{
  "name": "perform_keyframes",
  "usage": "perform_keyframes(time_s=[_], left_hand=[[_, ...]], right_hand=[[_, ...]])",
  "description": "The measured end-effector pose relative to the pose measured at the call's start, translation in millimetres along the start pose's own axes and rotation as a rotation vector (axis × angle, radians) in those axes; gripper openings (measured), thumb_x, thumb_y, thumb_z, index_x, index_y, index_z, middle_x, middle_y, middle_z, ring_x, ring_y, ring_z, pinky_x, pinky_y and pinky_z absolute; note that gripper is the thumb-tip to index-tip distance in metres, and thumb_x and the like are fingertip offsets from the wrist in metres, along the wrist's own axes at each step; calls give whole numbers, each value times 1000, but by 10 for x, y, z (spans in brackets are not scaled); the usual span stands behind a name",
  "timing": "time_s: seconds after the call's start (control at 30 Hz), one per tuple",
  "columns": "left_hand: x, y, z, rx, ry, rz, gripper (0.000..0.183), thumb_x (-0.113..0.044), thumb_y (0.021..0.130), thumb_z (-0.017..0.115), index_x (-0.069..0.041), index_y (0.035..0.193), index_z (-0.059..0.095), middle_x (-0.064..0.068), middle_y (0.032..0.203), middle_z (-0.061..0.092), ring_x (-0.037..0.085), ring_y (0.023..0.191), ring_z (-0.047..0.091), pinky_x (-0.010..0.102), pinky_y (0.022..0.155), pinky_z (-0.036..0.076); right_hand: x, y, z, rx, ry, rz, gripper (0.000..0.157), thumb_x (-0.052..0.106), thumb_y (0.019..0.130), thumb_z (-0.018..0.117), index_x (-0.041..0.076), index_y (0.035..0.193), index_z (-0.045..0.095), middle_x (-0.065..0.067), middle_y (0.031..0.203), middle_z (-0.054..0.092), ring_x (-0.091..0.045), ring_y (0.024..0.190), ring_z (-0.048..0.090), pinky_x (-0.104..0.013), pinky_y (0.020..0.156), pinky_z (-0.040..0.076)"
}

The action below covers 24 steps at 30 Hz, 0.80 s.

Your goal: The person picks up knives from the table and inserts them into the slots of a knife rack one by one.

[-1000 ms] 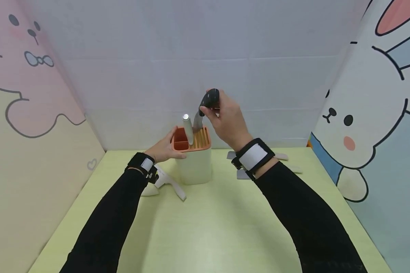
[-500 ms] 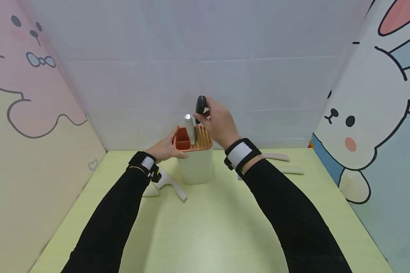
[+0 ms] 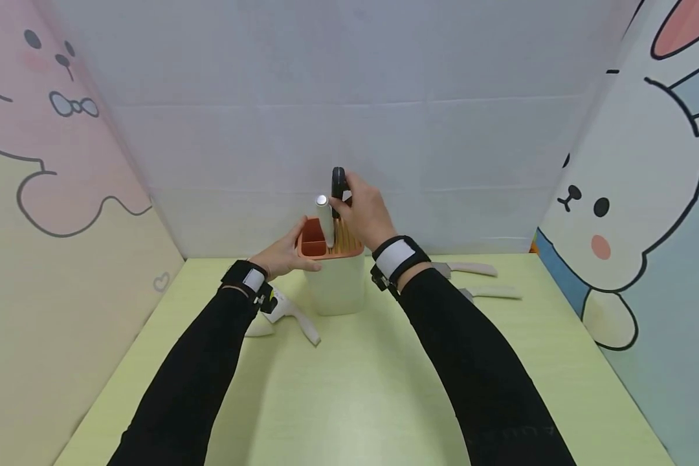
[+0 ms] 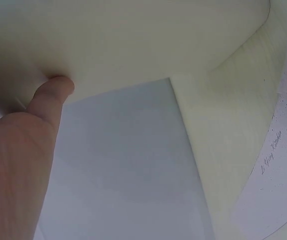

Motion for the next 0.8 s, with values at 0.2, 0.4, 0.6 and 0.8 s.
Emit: perform_keyframes(time_s=[0.2,0.4,0.6,0.8], left_hand=[[-10,0,4,7,33,-21,118,-21,72,79,-20,148,-11,11,156,3,30,139,9,52,109,20],[98,74,-2,-10,66,-7,118,-24,72,79,-22,148,-11,8,156,4,29,139,9,52,109,19],[39,34,5,-12,30,-4,119,-22,71,79,-22,148,-10,10,154,14,30,137,19,50,107,25],[-69,-43,3,4,27,-26,116,-18,72,78,-18,149,-9,12,154,12,32,137,17,52,107,24]], right_hand=[[-32,-4,48,49,9,8,18,21,92,57,10,105,50,-11,109,61,-19,85,62,-36,72,54],[-61,-19,115,120,20,18,17,22,95,51,10,108,48,-13,117,58,-23,92,61,-37,76,54],[-89,-44,165,190,37,40,20,20,96,50,10,113,47,-14,124,55,-24,94,62,-36,77,54],[-101,-52,187,198,31,51,22,18,95,52,10,114,48,-14,121,56,-24,94,62,-37,77,54]])
Point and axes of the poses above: each hand's wrist, its own y-axis towards the middle knuckle, its own z-axis out of the palm, x = y × z, the point moved 5 cm from there along y, towards the middle knuckle
